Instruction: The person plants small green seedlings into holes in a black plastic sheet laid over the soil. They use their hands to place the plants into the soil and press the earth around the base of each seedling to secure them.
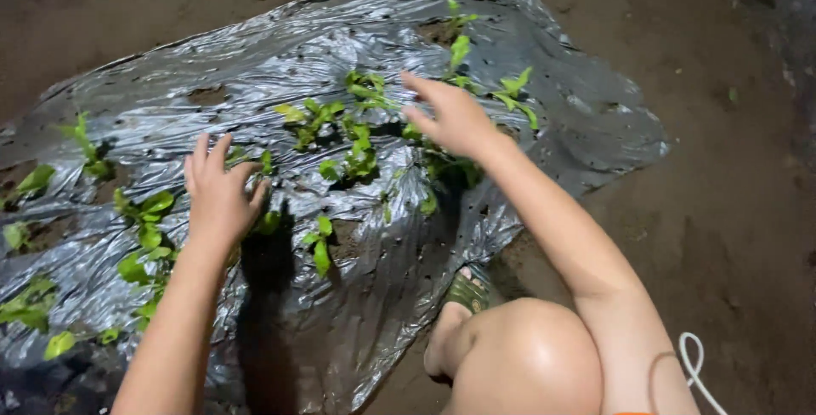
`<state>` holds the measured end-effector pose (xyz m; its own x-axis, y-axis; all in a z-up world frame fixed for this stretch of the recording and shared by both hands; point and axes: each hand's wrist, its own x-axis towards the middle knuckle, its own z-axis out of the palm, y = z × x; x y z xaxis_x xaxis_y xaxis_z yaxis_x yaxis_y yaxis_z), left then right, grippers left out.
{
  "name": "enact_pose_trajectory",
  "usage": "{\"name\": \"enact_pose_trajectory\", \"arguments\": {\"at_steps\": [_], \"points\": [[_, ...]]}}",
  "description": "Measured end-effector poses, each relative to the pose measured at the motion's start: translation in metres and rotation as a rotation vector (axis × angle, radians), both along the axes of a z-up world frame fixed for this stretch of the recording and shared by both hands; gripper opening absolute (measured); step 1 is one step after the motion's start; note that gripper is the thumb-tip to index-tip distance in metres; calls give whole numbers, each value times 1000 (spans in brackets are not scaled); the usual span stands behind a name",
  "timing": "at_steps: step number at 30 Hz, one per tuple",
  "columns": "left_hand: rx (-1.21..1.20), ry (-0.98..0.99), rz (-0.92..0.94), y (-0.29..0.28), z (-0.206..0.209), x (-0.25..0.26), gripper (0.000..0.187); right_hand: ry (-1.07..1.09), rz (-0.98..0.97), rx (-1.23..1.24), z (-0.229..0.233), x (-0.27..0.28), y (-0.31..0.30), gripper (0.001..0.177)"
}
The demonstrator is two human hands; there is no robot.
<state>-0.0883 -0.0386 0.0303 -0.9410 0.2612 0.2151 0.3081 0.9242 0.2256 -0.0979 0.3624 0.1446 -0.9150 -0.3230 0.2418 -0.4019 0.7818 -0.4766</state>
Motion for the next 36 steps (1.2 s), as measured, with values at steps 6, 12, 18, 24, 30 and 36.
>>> {"name": "enact_pose_trajectory", "arguments": {"at_steps": [6, 12, 18, 24, 30, 36], "points": [[127, 115, -272, 118, 63, 24, 19, -216, -269, -74, -13, 49, 95, 37], [186, 79, -509, 211, 13, 50, 29, -551, -192, -5, -31, 109, 103, 27], [-32, -122, -525, 250, 1, 64, 50, -712, -95, 110, -25, 136, 73, 50], [-36, -66, -483, 251, -18, 68, 41, -595, -7, 195, -81, 132, 76, 54], [170, 10, -388, 252, -30, 60, 17, -487, -42, 206, -92, 126, 74, 47], [300, -115, -298, 259, -29, 54, 13, -376, 34, 400, -99, 126, 66, 54]]}}
